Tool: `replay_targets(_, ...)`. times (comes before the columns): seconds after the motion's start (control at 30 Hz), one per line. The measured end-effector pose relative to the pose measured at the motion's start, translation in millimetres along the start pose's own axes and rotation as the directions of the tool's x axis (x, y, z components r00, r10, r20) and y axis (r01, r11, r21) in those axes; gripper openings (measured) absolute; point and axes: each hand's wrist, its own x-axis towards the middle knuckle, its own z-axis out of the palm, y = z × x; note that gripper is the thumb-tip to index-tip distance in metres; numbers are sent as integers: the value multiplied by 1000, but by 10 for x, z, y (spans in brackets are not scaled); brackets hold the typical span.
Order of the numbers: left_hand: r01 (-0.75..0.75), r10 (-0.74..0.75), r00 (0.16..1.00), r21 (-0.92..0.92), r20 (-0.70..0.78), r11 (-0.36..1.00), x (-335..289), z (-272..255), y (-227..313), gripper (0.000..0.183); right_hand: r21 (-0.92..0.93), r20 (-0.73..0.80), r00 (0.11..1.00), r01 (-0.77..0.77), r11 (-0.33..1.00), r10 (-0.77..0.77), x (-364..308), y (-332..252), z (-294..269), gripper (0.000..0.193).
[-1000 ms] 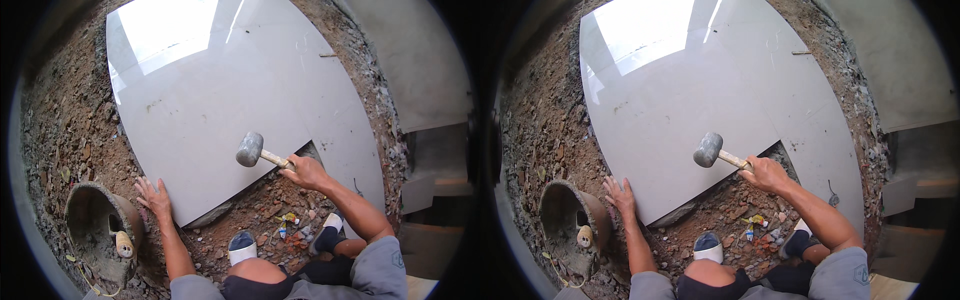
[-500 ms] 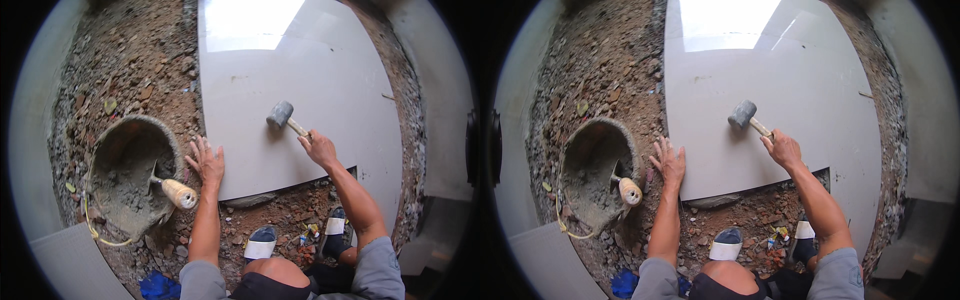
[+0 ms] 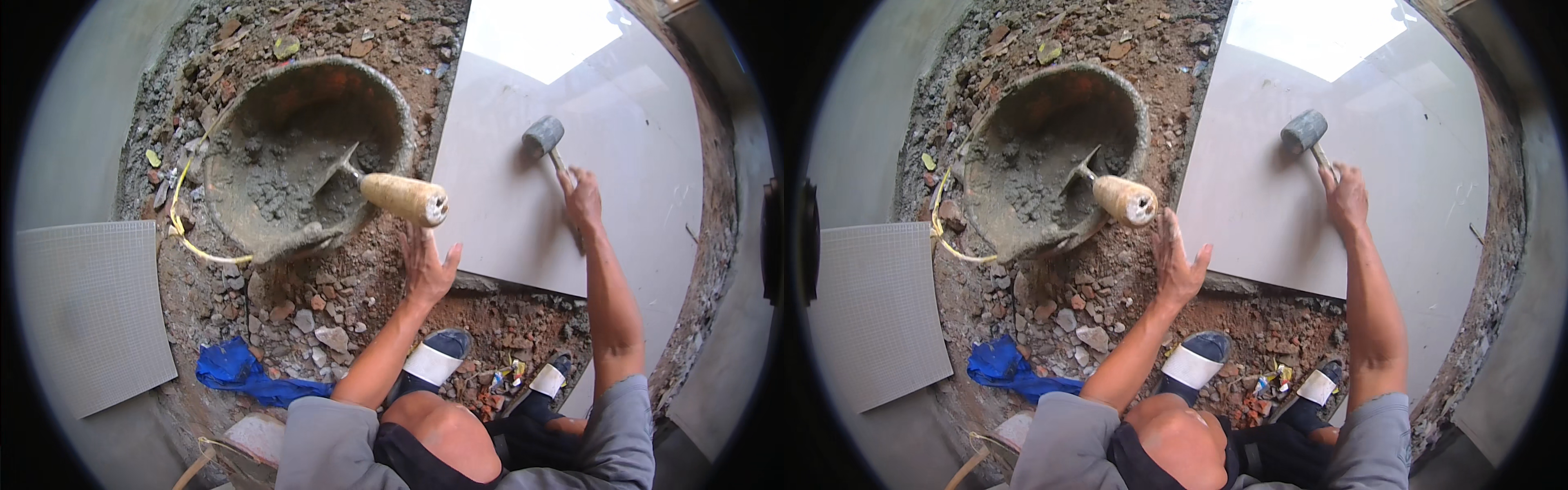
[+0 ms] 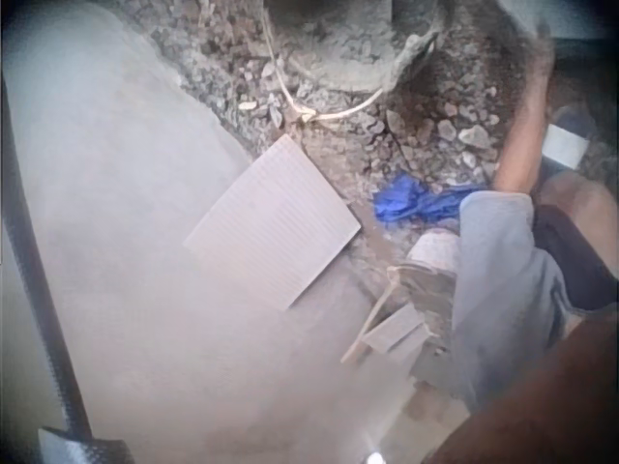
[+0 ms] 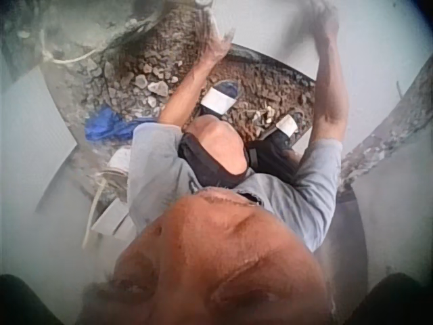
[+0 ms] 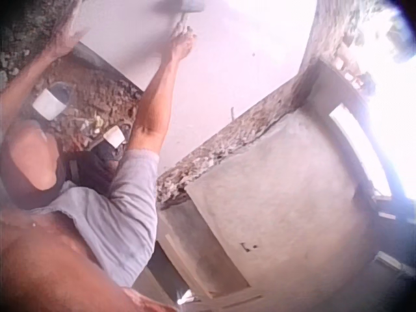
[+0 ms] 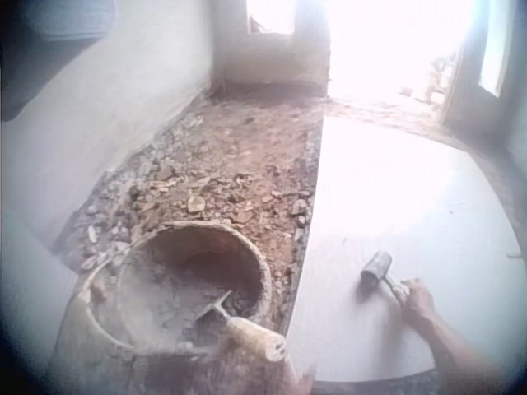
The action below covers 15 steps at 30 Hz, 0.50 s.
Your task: The person installs large floor tiles by spreading mortar with a trowel, placing tiles, and tapping them with a rubber mallet to level them. The person also wipes the tile surface with a cloth and adjusts tile positions as needed.
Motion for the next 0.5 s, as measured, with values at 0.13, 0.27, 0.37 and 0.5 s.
replay_targets(0.13,188,-188,982,-182,19,965,-496,-313,-226,90,398,-284,707,701,591,-648,-16,-862,-756,34)
replay_targets(0.27,289,-330,939,-292,-101,912,-710,-516,-348,80,281,20,369,890,360,-929,-405,-1445,-1151,36)
replay_targets(0.37,269,-331,927,-300,-177,915,-729,-583,-313,75,224,281,294,905,361,-913,-682,-1554,-1352,38)
replay_targets(0.5,286,-356,914,-310,-197,907,-764,-586,-268,72,150,430,308,903,403,-849,-931,-1332,-1698,40)
